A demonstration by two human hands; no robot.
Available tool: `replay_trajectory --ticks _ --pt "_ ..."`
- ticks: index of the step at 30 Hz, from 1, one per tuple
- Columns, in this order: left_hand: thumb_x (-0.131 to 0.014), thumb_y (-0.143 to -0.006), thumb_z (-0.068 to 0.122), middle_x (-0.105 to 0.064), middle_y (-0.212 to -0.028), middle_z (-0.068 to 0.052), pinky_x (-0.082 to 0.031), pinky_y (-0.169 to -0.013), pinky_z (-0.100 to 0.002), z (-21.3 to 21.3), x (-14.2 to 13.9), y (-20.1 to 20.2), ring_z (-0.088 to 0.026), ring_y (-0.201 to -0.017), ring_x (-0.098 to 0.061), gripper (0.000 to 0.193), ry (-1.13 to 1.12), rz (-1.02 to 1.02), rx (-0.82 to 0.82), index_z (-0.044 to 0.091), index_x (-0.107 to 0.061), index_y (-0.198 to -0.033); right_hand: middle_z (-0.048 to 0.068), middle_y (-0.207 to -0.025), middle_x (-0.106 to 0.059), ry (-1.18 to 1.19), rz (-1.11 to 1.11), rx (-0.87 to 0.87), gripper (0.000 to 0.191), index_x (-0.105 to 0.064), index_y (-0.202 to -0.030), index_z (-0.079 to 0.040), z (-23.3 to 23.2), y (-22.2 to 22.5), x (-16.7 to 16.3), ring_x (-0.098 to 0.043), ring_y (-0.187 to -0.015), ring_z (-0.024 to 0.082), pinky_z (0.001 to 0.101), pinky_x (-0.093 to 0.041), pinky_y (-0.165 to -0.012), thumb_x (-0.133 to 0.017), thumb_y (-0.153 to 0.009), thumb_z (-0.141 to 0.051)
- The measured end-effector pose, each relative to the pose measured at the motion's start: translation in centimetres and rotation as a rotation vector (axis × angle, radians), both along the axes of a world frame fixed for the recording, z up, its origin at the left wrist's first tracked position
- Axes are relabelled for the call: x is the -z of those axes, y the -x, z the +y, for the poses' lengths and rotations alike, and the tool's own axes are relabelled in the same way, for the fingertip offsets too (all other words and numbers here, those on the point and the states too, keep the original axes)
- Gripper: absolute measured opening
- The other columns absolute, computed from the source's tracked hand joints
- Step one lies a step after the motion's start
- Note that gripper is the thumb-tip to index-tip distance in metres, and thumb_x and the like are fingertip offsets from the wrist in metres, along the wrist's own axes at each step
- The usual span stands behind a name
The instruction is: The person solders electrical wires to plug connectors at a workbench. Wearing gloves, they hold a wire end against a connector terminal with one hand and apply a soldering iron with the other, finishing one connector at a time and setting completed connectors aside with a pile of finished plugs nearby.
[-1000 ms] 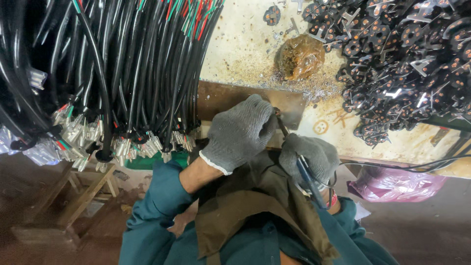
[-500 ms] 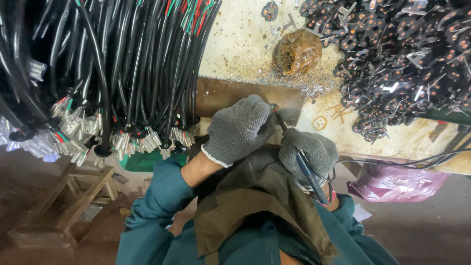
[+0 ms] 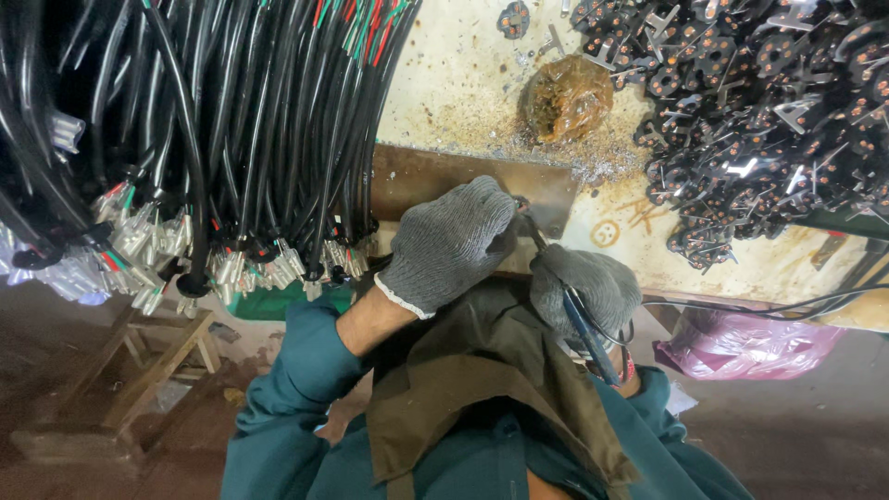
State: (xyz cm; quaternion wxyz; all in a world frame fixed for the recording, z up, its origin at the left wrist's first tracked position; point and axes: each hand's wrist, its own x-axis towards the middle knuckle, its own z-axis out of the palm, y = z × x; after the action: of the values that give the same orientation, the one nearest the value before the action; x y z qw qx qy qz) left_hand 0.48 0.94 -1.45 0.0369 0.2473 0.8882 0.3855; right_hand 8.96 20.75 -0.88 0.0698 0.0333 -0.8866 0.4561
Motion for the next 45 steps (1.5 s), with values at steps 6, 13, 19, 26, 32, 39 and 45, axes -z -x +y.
replay_trajectory --ticks 6,13,19,26,32,39,45 --pt "-0.073 -0.088 0.021 -0.066 -0.105 -0.01 -0.056 -0.07 -0.042 -0.2 -0.1 0.0 -0.028 -0.09 -0.069 0.023 0.005 -0.005 0.02 0.012 -0.065 -0.108 0.014 -0.092 -0.072 -0.101 0.074 -0.146 0.028 -0.065 -0.106 -0.008 0.1 0.9 -0.4 -0.072 -0.082 0.036 0.0432 -0.056 -0.073 -0.082 -0.083 -0.01" --pt "-0.075 -0.091 0.021 -0.066 -0.101 -0.01 -0.055 -0.069 -0.042 -0.1 0.1 -0.1 -0.028 -0.088 -0.069 0.017 0.047 -0.047 0.025 0.012 -0.065 -0.102 0.008 -0.09 -0.072 0.002 -0.019 -0.151 0.026 -0.065 -0.106 -0.008 0.1 0.7 -0.4 -0.074 -0.08 0.03 0.0386 -0.057 -0.072 -0.079 -0.084 -0.003" --pt "-0.072 -0.09 0.024 -0.066 -0.105 -0.011 -0.055 -0.069 -0.042 0.0 0.2 0.1 -0.029 -0.089 -0.068 0.021 0.021 0.046 -0.004 0.011 -0.064 -0.104 0.013 -0.093 -0.073 -0.139 0.109 -0.103 0.028 -0.066 -0.101 -0.008 -0.5 1.2 -0.1 -0.073 -0.081 0.033 0.0412 -0.057 -0.072 -0.083 -0.079 -0.004" --pt "-0.071 -0.092 0.021 -0.066 -0.1 -0.01 -0.055 -0.068 -0.043 -0.1 0.2 0.1 -0.029 -0.085 -0.069 0.014 0.008 -0.008 -0.009 0.013 -0.065 -0.102 0.011 -0.09 -0.073 -0.144 -0.052 -0.177 0.028 -0.069 -0.101 -0.007 -0.2 1.4 -0.9 -0.072 -0.077 0.034 0.0413 -0.054 -0.069 -0.082 -0.075 -0.008" --pt "-0.07 -0.092 0.019 -0.066 -0.102 -0.011 -0.055 -0.068 -0.043 -0.1 0.3 0.2 -0.03 -0.085 -0.069 0.014 0.013 0.036 -0.033 0.011 -0.063 -0.101 0.013 -0.091 -0.072 -0.076 0.012 -0.129 0.02 -0.066 -0.105 -0.007 -0.4 1.1 -0.6 -0.072 -0.079 0.032 0.0389 -0.055 -0.071 -0.077 -0.088 -0.008" --pt "-0.07 -0.093 0.017 -0.061 -0.092 -0.009 -0.054 -0.069 -0.043 0.0 -1.0 1.0 -0.029 -0.083 -0.067 0.011 -0.084 -0.087 -0.029 0.014 -0.061 -0.097 0.009 -0.099 -0.072 0.424 -0.025 0.156 0.026 -0.053 -0.13 -0.006 0.4 -0.6 0.7 -0.064 -0.074 0.015 0.0253 -0.052 -0.067 -0.065 -0.11 -0.02" --pt "-0.069 -0.087 0.011 -0.061 -0.087 -0.006 -0.052 -0.063 -0.039 -1.9 -3.1 1.6 -0.028 -0.075 -0.065 0.009 -0.193 -0.153 -0.152 0.013 -0.06 -0.087 0.007 -0.094 -0.067 0.522 -0.256 0.335 0.039 -0.05 -0.129 -0.002 2.7 -3.4 1.2 -0.06 -0.066 0.009 0.0226 -0.048 -0.06 -0.058 -0.1 -0.026"
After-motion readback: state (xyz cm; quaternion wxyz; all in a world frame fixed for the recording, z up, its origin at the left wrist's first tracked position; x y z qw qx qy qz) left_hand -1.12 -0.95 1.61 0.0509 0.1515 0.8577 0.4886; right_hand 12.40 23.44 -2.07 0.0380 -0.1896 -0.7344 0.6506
